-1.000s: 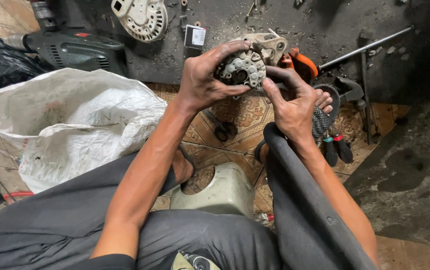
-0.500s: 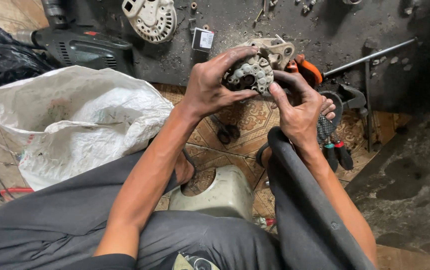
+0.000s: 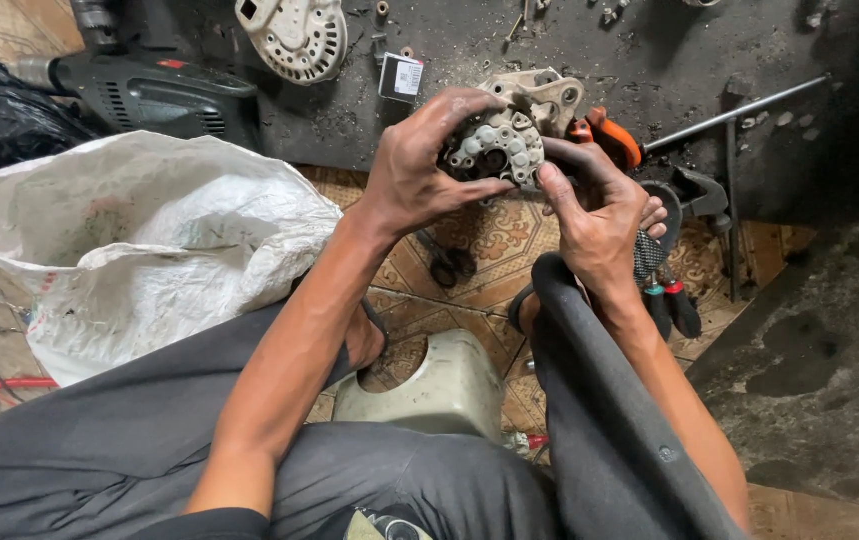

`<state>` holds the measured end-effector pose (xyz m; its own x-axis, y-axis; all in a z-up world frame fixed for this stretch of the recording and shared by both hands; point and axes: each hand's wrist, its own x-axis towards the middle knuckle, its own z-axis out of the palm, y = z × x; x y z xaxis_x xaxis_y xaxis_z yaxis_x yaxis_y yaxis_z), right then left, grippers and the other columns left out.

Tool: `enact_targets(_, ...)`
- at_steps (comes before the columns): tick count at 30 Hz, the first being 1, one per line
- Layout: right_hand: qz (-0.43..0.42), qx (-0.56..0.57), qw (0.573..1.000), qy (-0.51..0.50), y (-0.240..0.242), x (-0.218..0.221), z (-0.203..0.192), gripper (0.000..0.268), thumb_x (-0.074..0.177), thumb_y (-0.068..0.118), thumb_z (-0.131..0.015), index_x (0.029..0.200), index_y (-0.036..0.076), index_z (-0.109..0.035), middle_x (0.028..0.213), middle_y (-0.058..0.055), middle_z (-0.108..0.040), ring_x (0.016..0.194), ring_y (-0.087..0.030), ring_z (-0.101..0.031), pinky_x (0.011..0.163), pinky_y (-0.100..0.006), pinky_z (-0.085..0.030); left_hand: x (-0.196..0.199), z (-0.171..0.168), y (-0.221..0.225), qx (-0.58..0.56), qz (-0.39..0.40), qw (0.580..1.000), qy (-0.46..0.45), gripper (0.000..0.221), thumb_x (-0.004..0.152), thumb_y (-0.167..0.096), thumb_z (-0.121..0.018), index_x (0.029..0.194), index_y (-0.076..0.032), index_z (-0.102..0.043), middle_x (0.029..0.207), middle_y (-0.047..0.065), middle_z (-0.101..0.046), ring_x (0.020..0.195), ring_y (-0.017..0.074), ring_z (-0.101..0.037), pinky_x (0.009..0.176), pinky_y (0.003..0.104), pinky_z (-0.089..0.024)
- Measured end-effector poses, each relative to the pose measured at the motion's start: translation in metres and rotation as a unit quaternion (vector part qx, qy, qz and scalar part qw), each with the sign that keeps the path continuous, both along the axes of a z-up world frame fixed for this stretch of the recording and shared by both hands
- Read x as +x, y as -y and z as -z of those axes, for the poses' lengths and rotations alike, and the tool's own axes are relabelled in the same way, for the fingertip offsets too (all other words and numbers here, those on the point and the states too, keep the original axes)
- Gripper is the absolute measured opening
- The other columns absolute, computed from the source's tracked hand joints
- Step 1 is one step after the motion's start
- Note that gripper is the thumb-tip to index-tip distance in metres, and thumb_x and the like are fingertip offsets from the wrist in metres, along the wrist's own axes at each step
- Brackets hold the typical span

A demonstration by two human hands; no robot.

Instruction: Removing copper stator windings from an alternator using pliers and a screwdriver for disassembly.

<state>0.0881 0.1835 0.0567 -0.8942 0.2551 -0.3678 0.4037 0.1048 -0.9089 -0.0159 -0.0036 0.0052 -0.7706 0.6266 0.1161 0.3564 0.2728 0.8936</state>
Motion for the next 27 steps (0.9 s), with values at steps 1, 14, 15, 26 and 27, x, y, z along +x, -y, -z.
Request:
enact_targets(1, 0.006, -0.02, 1.0, -0.001, 0.0, 0.0, 0.001, 0.025, 0.104, 0.005, -0.064, 0.127, -0.005, -0.067, 0.102, -0.006, -0.066, 0.078, -0.009, -0.053, 0.069, -0.02, -0.044, -0.001, 0.0, 0.0, 0.012, -0.002, 1.0, 0.013, 0.073, 0.073, -0.036, -0.098, 0.131, -0.015, -0.058, 0.128, 0.007, -0.068, 0.108, 0.0201, -0.073, 0.105, 0.034, -0.064)
enact_targets(14, -0.228, 0.371, 0.888, -0.146, -0.007, -0.041, -0.031, 0.058, 0.087, 0.022, -0.083, 0.138, 0.002, -0.065, 0.12, -0.016, -0.061, 0.1, -0.027, -0.061, 0.072, -0.035, -0.053, -0.001, 0.002, 0.007, 0.023, 0.018, 0.998, 0.06, 0.069, 0.08, -0.049, -0.087, 0.136, -0.023, -0.056, 0.138, 0.003, -0.056, 0.119, 0.0225, -0.068, 0.113, 0.041, -0.063)
enact_targets(15, -0.231, 0.371, 0.887, -0.148, -0.007, -0.048, -0.036, 0.058, 0.087, 0.022, -0.083, 0.138, 0.002, -0.065, 0.12, -0.016, -0.061, 0.1, -0.027, -0.061, 0.072, -0.035, -0.053, -0.002, -0.003, 0.009, 0.023, 0.015, 0.998, 0.06, 0.069, 0.08, -0.049, -0.087, 0.136, -0.023, -0.056, 0.138, 0.003, -0.056, 0.119, 0.0225, -0.068, 0.113, 0.041, -0.063)
enact_targets(26, -0.359, 0.437, 0.811, -0.148, -0.006, -0.074, -0.038, 0.045, 0.085, 0.02, -0.086, 0.127, 0.008, -0.079, 0.111, -0.008, -0.07, 0.09, -0.021, -0.065, 0.07, -0.032, -0.054, -0.02, -0.024, 0.035, -0.031, -0.007, 0.977, 0.211, 0.045, 0.085, -0.042, -0.074, 0.117, -0.012, -0.06, 0.13, 0.009, -0.059, 0.117, 0.0271, -0.062, 0.078, 0.035, -0.065)
enact_targets(27, -0.361, 0.438, 0.81, -0.148, -0.006, -0.074, -0.038, 0.045, 0.085, 0.02, -0.086, 0.127, 0.008, -0.079, 0.111, -0.008, -0.07, 0.09, -0.021, -0.065, 0.07, -0.032, -0.054, -0.021, -0.025, 0.035, -0.03, -0.008, 0.977, 0.213, 0.045, 0.085, -0.042, -0.074, 0.117, -0.012, -0.06, 0.13, 0.009, -0.059, 0.117, 0.0271, -0.062, 0.078, 0.035, -0.065)
